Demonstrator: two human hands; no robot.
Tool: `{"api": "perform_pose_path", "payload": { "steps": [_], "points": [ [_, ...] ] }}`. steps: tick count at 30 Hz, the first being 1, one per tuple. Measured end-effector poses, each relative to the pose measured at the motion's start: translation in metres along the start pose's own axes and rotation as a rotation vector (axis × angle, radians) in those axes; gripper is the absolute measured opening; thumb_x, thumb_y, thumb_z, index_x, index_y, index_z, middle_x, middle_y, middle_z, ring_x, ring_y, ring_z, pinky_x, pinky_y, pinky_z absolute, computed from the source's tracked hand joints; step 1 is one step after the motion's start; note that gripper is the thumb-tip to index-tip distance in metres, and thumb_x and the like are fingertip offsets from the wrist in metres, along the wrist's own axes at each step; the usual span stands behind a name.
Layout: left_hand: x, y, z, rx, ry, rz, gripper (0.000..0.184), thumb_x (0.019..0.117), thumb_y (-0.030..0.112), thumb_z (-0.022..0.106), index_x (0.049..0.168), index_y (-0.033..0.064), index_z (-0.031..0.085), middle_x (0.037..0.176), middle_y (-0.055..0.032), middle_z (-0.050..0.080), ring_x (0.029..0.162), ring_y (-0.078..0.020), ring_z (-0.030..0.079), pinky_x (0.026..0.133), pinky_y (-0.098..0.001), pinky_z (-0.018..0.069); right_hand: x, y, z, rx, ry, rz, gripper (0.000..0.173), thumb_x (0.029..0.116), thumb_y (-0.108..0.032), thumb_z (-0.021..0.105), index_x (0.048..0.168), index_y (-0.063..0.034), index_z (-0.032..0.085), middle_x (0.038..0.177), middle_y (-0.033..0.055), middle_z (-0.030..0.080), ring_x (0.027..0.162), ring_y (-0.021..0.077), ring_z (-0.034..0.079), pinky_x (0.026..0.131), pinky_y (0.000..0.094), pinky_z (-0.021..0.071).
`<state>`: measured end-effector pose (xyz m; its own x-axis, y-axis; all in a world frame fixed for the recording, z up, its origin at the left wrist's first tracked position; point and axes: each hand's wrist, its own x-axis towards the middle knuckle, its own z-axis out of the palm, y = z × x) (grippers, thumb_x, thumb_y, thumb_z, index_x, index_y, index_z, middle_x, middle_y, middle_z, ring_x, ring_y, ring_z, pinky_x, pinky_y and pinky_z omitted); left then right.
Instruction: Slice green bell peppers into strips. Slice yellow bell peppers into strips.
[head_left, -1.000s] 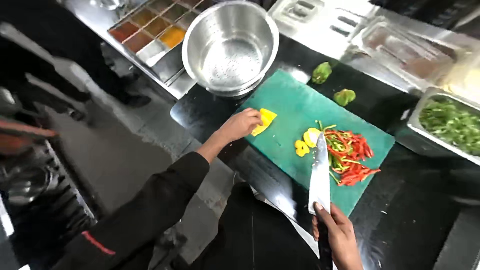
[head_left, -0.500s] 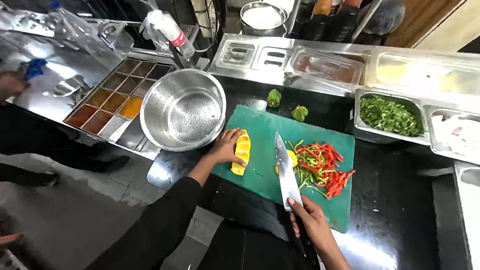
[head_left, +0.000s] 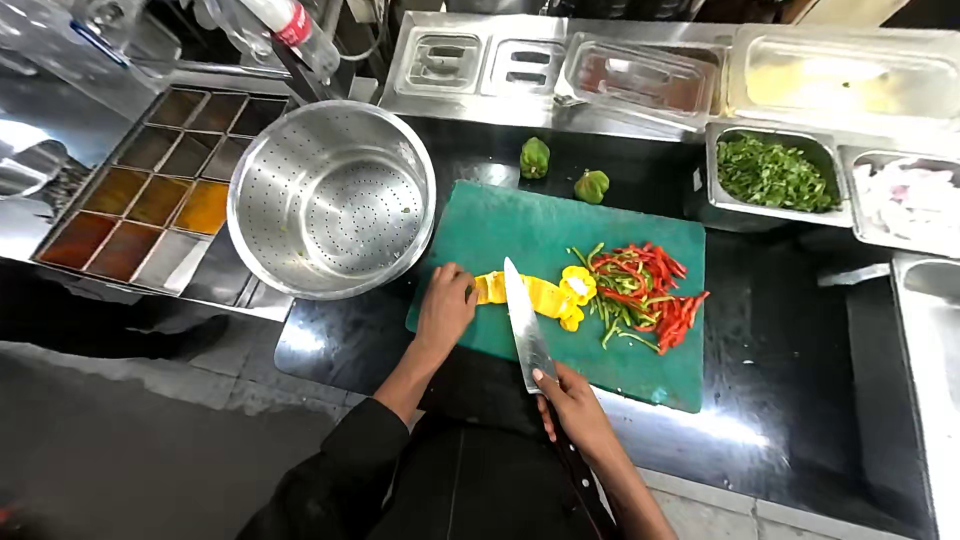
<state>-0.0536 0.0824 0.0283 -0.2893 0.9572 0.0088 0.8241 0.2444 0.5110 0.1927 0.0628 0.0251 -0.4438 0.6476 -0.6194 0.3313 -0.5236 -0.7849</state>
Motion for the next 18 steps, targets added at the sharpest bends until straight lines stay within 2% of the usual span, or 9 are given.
{"api": "perform_pose_path", "payload": {
  "steps": [2, 4, 9, 12, 16, 18],
  "points": [
    [0.002, -0.019, 0.007, -0.084, 0.084, 0.27, 0.014, 0.0934, 0.004, 0.07, 0.106, -0.0009, 0.074, 0.12, -0.02, 0.067, 0.117, -0.038, 0.062, 0.103, -0.0492, 0.0509, 0.007, 0.003, 0.002, -0.051, 0.0, 0.026, 0.023, 0.1099, -0.024, 0.049, 0.111, -0.004, 0.059, 0.065, 0.0023, 0.059, 0.045, 0.012, 0.056, 0.044, 0.0268, 0.0511],
    [0.005, -0.031, 0.012, -0.146, 0.072, 0.438, 0.016, 0.0947, -0.001, 0.066, 0.108, -0.0021, 0.074, 0.119, -0.0189, 0.07, 0.117, -0.0341, 0.066, 0.104, -0.0453, 0.0525, 0.012, 0.002, 0.002, -0.082, 0.002, 0.031, 0.022, 0.1099, -0.025, 0.049, 0.11, -0.0047, 0.059, 0.065, 0.0023, 0.059, 0.044, 0.0113, 0.055, 0.044, 0.0261, 0.0512],
    [0.006, -0.046, 0.009, -0.245, 0.04, 0.408, 0.02, 0.0935, 0.004, 0.071, 0.112, -0.0033, 0.073, 0.119, -0.02, 0.07, 0.114, -0.0317, 0.068, 0.103, -0.0426, 0.0533, 0.014, -0.014, 0.005, -0.14, -0.039, 0.084, 0.024, 0.111, -0.026, 0.048, 0.113, -0.0052, 0.06, 0.066, 0.0041, 0.059, 0.045, 0.0114, 0.055, 0.046, 0.0256, 0.0515],
    [0.006, -0.053, 0.015, -0.242, 0.069, 0.449, 0.02, 0.0947, 0.005, 0.069, 0.113, -0.0023, 0.074, 0.119, -0.0191, 0.07, 0.117, -0.031, 0.066, 0.105, -0.0416, 0.0513, 0.018, -0.021, 0.007, -0.157, -0.053, 0.098, 0.026, 0.1112, -0.028, 0.048, 0.113, -0.0052, 0.058, 0.067, 0.0048, 0.06, 0.046, 0.0119, 0.058, 0.047, 0.0263, 0.0534],
    [0.004, -0.058, 0.023, -0.188, 0.15, 0.588, 0.016, 0.0973, 0.004, 0.064, 0.106, -0.0016, 0.076, 0.111, -0.0168, 0.073, 0.114, -0.0303, 0.067, 0.107, -0.0388, 0.0491, 0.023, -0.033, 0.012, -0.256, -0.022, 0.108, 0.029, 0.1115, -0.031, 0.046, 0.117, -0.0056, 0.058, 0.066, 0.0061, 0.06, 0.048, 0.0131, 0.06, 0.049, 0.0275, 0.0545],
    [0.004, -0.057, 0.023, -0.186, 0.155, 0.605, 0.015, 0.0969, 0.001, 0.064, 0.103, -0.0021, 0.077, 0.109, -0.0168, 0.073, 0.112, -0.0299, 0.068, 0.106, -0.0375, 0.0492, 0.025, -0.034, 0.013, -0.282, -0.02, 0.098, 0.03, 0.1114, -0.033, 0.046, 0.119, -0.0061, 0.059, 0.066, 0.0062, 0.06, 0.047, 0.0131, 0.06, 0.048, 0.0279, 0.0543]
  ]
}}
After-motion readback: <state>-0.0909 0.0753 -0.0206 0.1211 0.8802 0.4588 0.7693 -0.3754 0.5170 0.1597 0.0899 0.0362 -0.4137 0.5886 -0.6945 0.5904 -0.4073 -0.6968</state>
